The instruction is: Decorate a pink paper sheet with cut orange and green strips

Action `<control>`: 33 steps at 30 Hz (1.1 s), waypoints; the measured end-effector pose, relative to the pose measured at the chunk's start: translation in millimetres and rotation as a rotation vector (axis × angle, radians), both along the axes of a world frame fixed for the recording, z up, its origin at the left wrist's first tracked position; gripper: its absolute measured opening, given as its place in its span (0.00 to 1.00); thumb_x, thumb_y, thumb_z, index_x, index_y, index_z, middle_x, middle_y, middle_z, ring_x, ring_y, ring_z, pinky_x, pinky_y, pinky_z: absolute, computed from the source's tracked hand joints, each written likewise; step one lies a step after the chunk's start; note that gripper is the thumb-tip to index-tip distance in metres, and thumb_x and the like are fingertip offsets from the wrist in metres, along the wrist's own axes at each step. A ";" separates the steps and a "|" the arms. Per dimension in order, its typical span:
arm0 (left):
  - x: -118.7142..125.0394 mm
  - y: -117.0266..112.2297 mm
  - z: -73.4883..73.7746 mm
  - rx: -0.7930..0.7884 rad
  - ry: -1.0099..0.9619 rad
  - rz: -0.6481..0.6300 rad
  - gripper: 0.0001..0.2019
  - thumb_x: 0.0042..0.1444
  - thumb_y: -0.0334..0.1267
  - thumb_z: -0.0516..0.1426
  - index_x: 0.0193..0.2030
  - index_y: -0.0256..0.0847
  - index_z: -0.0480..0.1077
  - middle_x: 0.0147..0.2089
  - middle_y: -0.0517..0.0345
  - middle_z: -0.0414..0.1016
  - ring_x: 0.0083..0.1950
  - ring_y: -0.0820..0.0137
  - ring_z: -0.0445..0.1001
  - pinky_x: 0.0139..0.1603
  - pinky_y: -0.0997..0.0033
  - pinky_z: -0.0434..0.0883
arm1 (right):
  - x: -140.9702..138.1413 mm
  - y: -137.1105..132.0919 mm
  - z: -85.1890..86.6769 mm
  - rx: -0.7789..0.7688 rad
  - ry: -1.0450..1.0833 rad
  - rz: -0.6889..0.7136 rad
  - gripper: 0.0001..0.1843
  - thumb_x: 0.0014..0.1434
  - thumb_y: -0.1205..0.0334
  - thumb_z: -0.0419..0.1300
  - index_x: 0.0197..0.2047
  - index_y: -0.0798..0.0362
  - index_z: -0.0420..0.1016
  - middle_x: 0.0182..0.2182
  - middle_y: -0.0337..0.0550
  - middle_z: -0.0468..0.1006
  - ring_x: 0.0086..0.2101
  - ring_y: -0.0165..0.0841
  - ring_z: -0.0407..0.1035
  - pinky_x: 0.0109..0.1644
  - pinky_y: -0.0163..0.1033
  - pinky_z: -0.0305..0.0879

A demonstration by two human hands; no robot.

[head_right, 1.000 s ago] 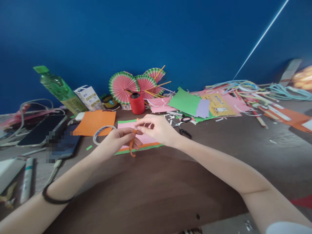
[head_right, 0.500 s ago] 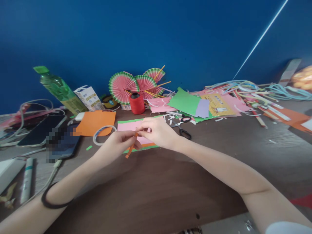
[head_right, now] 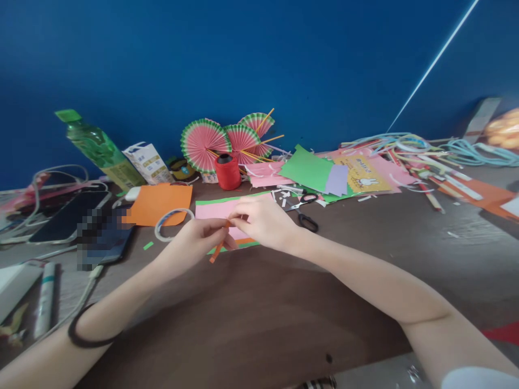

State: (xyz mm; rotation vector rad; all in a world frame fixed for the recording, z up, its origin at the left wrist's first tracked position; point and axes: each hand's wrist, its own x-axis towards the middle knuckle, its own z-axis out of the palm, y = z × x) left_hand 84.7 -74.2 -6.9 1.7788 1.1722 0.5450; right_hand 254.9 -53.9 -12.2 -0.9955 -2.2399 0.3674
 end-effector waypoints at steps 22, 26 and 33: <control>-14.8 22.7 -7.5 -0.302 -0.245 0.049 0.10 0.52 0.35 0.51 0.37 0.35 0.71 0.28 0.55 0.76 0.30 0.71 0.75 0.35 0.70 0.70 | 44.8 49.6 2.4 -0.170 0.083 -0.377 0.10 0.51 0.64 0.53 0.31 0.56 0.75 0.22 0.42 0.75 0.24 0.31 0.68 0.30 0.35 0.61; -18.2 27.2 -9.7 -0.314 -0.279 0.062 0.10 0.52 0.36 0.51 0.37 0.35 0.70 0.29 0.55 0.76 0.30 0.71 0.75 0.32 0.73 0.69 | 70.6 70.2 -6.2 -0.096 -0.171 -0.588 0.10 0.49 0.66 0.52 0.27 0.56 0.75 0.23 0.46 0.75 0.25 0.33 0.68 0.30 0.36 0.59; -21.0 29.9 -5.7 -0.256 -0.233 0.103 0.11 0.49 0.34 0.51 0.37 0.35 0.71 0.21 0.62 0.67 0.22 0.76 0.69 0.26 0.75 0.67 | 78.1 76.0 -14.8 -0.055 -0.355 -0.664 0.13 0.48 0.71 0.50 0.33 0.55 0.75 0.32 0.49 0.77 0.30 0.35 0.69 0.29 0.36 0.56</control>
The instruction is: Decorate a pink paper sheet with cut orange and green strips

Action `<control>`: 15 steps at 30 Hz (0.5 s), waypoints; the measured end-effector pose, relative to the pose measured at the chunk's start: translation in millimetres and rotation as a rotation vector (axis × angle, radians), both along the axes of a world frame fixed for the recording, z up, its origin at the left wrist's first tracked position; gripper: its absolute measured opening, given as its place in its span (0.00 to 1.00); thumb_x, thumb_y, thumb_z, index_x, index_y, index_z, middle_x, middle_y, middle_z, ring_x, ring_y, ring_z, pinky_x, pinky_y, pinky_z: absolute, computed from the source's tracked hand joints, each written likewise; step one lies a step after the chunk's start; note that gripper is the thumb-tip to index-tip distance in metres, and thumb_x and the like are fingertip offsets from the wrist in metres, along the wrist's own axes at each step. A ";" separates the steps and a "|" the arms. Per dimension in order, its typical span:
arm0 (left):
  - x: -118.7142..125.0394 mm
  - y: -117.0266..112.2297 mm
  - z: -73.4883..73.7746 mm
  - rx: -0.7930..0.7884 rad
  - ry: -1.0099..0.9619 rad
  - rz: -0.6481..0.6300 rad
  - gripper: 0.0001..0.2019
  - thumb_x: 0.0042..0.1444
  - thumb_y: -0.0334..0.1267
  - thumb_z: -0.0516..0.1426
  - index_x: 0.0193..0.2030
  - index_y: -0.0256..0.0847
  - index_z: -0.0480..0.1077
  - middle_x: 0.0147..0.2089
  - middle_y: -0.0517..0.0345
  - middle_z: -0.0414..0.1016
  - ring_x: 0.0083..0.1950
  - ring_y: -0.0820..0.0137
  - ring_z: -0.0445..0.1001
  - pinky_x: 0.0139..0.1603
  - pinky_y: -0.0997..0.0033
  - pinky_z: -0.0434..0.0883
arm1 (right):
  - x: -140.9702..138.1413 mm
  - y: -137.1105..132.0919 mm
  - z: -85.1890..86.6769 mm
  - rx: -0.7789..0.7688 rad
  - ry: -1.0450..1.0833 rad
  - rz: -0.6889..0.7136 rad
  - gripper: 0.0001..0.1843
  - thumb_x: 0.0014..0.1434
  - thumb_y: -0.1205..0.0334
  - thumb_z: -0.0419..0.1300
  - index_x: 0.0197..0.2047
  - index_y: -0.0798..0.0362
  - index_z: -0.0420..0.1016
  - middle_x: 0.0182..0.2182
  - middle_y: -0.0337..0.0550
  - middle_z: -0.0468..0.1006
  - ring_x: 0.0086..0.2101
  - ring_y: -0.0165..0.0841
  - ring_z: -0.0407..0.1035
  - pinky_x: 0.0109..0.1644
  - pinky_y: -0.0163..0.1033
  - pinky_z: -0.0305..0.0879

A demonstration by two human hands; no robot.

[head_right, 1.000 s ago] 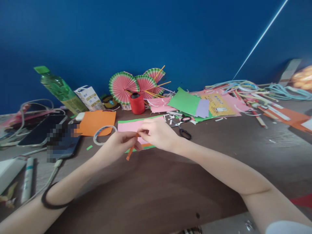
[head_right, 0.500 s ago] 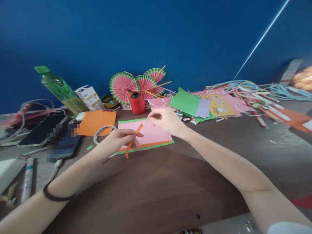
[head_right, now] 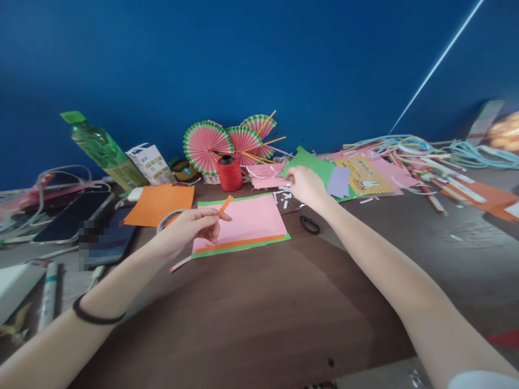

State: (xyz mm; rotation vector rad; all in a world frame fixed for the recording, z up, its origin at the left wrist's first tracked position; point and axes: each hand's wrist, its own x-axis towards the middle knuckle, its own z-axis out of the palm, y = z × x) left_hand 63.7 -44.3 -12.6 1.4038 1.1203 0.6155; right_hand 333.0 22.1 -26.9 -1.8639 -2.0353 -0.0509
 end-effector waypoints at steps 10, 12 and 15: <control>0.9 0.2 5.5 0.185 0.190 0.056 0.15 0.49 0.37 0.49 0.39 0.35 0.72 0.24 0.61 0.67 0.24 0.75 0.69 0.27 0.75 0.68 | -21.2 -6.9 2.9 0.039 0.064 0.125 0.14 0.54 0.64 0.48 0.30 0.55 0.75 0.32 0.49 0.77 0.36 0.39 0.69 0.37 0.40 0.58; 1.6 -2.5 7.7 0.282 0.268 0.047 0.15 0.50 0.37 0.48 0.39 0.37 0.73 0.25 0.61 0.68 0.25 0.74 0.70 0.29 0.74 0.67 | -29.7 -12.8 5.5 -0.033 0.288 0.235 0.16 0.56 0.59 0.48 0.29 0.55 0.74 0.33 0.49 0.77 0.36 0.38 0.69 0.37 0.39 0.60; 2.2 -7.4 7.7 0.477 0.407 0.013 0.16 0.52 0.36 0.47 0.42 0.40 0.73 0.26 0.61 0.71 0.27 0.73 0.71 0.33 0.74 0.66 | -49.0 -28.5 10.4 -0.436 0.699 0.417 0.24 0.59 0.50 0.43 0.29 0.56 0.73 0.30 0.49 0.78 0.32 0.34 0.71 0.32 0.36 0.62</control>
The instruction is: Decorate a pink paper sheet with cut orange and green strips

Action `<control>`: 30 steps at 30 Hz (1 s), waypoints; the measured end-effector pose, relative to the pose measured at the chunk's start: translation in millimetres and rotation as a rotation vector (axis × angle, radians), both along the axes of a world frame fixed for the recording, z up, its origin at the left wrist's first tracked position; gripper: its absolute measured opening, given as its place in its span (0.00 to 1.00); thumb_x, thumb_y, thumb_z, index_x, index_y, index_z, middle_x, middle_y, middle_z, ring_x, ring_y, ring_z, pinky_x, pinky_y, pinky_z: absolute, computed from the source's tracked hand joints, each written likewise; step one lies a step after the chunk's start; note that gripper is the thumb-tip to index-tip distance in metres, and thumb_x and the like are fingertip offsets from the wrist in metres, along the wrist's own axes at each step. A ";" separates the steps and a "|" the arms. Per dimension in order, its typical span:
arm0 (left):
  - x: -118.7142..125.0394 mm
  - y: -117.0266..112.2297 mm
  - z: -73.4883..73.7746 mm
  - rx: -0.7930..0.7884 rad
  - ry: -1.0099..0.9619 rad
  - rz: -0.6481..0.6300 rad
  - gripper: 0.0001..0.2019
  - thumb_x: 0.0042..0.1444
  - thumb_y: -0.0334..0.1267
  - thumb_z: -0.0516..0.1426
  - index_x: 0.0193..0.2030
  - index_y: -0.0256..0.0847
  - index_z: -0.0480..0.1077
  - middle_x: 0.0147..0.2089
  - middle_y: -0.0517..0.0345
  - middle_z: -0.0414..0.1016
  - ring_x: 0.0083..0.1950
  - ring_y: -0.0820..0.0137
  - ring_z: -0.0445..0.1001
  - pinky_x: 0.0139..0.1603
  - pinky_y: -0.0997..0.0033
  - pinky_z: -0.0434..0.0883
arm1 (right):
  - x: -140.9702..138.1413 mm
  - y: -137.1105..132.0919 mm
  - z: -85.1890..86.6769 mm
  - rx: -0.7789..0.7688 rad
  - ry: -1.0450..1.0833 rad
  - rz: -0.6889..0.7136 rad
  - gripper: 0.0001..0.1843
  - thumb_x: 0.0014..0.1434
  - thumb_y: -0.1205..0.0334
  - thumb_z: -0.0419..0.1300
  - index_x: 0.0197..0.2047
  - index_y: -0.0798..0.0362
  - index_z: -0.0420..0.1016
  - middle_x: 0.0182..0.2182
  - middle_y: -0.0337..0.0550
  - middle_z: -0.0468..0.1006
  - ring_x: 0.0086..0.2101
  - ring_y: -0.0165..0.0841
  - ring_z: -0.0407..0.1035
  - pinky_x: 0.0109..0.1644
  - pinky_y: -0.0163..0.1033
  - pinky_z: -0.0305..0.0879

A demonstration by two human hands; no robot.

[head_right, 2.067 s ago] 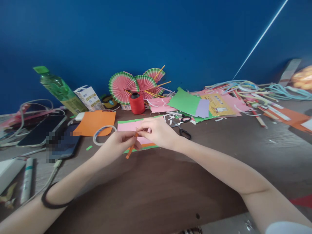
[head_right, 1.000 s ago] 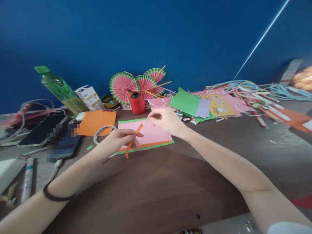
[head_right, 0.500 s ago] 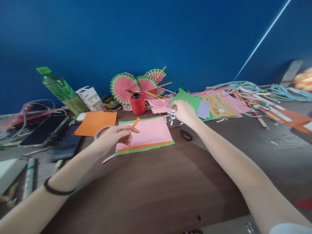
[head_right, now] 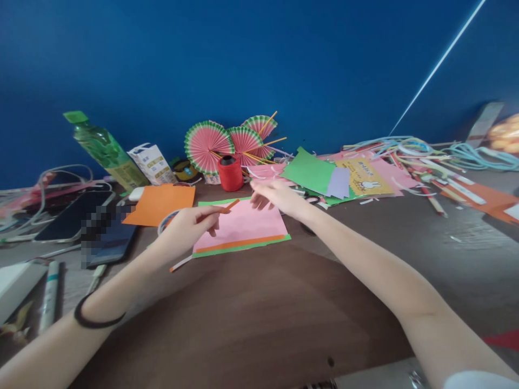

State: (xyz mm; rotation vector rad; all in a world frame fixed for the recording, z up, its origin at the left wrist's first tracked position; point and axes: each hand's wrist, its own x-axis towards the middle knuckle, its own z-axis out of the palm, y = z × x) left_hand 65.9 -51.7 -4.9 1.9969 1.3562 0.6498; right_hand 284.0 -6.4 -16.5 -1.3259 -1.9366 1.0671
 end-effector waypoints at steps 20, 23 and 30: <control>-35.4 31.3 -20.7 -0.321 0.151 -0.224 0.10 0.48 0.44 0.54 0.28 0.40 0.71 0.24 0.60 0.73 0.26 0.72 0.72 0.25 0.79 0.66 | -8.9 5.9 -40.2 -0.085 0.104 0.258 0.12 0.48 0.56 0.60 0.31 0.57 0.69 0.31 0.43 0.75 0.31 0.28 0.69 0.39 0.37 0.64; -40.7 35.5 -19.6 -0.339 0.162 -0.270 0.11 0.47 0.44 0.55 0.28 0.39 0.72 0.25 0.59 0.74 0.27 0.73 0.72 0.27 0.80 0.66 | -4.5 5.7 -37.1 -0.151 0.113 0.293 0.13 0.48 0.55 0.61 0.31 0.57 0.69 0.30 0.42 0.75 0.30 0.28 0.68 0.38 0.36 0.64; -36.0 23.0 -3.8 -0.635 0.143 -0.359 0.09 0.46 0.40 0.56 0.31 0.39 0.72 0.32 0.58 0.75 0.33 0.72 0.73 0.33 0.78 0.69 | 10.1 4.2 -28.1 -0.419 0.055 0.460 0.12 0.47 0.57 0.63 0.31 0.57 0.70 0.30 0.42 0.76 0.28 0.26 0.69 0.34 0.33 0.65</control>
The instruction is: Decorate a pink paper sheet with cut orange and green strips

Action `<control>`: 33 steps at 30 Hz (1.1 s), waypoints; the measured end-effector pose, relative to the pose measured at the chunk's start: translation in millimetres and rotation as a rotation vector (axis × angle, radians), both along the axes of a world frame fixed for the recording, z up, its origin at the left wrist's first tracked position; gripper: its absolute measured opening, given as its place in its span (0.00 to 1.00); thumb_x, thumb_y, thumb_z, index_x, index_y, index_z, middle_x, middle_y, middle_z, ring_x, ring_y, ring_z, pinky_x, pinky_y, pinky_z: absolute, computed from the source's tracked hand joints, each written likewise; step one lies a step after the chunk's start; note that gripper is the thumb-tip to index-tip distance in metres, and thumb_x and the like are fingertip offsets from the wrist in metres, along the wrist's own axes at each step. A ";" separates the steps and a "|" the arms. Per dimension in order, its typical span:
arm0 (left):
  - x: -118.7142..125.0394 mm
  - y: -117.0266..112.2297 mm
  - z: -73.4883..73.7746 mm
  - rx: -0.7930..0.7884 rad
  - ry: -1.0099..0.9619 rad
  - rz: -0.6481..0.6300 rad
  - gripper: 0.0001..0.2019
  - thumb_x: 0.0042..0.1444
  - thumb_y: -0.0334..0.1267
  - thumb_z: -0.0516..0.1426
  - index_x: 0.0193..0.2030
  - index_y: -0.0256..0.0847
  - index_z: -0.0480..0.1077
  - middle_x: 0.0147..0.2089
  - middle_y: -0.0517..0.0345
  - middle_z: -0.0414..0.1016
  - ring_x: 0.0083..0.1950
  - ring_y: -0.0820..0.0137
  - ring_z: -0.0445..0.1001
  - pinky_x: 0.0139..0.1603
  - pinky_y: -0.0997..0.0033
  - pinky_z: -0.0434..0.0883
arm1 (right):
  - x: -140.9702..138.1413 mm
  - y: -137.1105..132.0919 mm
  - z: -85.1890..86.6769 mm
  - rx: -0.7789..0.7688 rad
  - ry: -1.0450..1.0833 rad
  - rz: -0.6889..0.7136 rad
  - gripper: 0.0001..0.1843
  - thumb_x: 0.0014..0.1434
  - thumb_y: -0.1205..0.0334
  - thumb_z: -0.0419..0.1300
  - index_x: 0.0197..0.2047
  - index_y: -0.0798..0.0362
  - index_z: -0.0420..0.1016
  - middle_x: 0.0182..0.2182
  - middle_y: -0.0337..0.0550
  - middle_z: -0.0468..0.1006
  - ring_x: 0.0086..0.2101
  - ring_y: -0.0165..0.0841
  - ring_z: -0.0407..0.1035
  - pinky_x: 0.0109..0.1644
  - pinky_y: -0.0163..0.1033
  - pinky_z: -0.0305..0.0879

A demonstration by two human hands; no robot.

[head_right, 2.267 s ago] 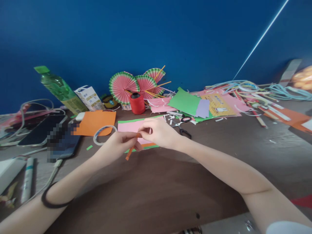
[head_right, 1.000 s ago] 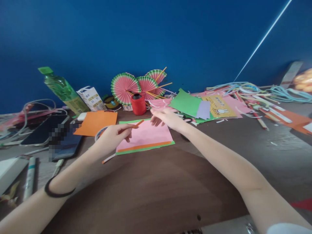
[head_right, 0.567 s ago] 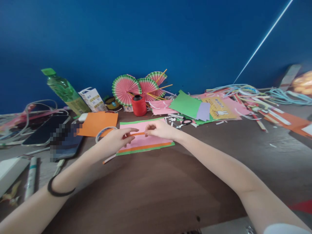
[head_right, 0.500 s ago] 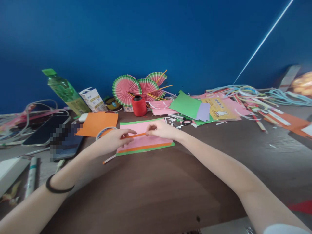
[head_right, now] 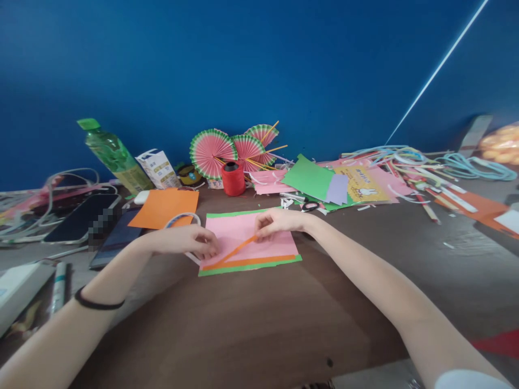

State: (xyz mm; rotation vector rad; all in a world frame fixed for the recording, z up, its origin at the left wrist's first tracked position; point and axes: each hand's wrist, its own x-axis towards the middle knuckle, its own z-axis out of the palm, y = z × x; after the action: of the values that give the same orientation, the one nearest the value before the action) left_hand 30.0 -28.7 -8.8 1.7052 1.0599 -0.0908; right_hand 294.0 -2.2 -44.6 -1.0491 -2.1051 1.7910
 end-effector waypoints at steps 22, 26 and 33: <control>-1.8 6.5 -4.9 0.365 0.082 0.016 0.12 0.46 0.40 0.53 0.37 0.40 0.71 0.35 0.58 0.75 0.35 0.69 0.71 0.35 0.74 0.65 | -25.7 17.4 24.8 -0.287 0.335 0.139 0.05 0.56 0.66 0.56 0.31 0.56 0.61 0.34 0.47 0.78 0.37 0.31 0.72 0.44 0.43 0.65; 15.0 -4.2 -16.9 0.463 0.016 -0.157 0.12 0.48 0.34 0.51 0.40 0.42 0.69 0.38 0.59 0.72 0.36 0.71 0.69 0.36 0.74 0.63 | -27.5 5.3 28.9 -0.304 0.332 0.175 0.05 0.57 0.66 0.54 0.32 0.55 0.60 0.33 0.47 0.78 0.36 0.32 0.73 0.44 0.45 0.65; 23.5 -11.4 -24.8 0.552 0.023 -0.259 0.13 0.50 0.32 0.50 0.43 0.44 0.65 0.38 0.60 0.68 0.37 0.71 0.65 0.36 0.74 0.61 | -24.7 -15.6 50.2 -0.134 0.369 0.286 0.06 0.55 0.66 0.57 0.30 0.57 0.62 0.33 0.48 0.78 0.37 0.34 0.73 0.43 0.45 0.65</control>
State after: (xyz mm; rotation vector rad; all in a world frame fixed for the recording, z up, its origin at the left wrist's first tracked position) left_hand 53.4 -40.1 -33.6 2.3417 0.9251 0.0221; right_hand 269.3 -17.8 5.5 -0.4069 -2.0015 2.0862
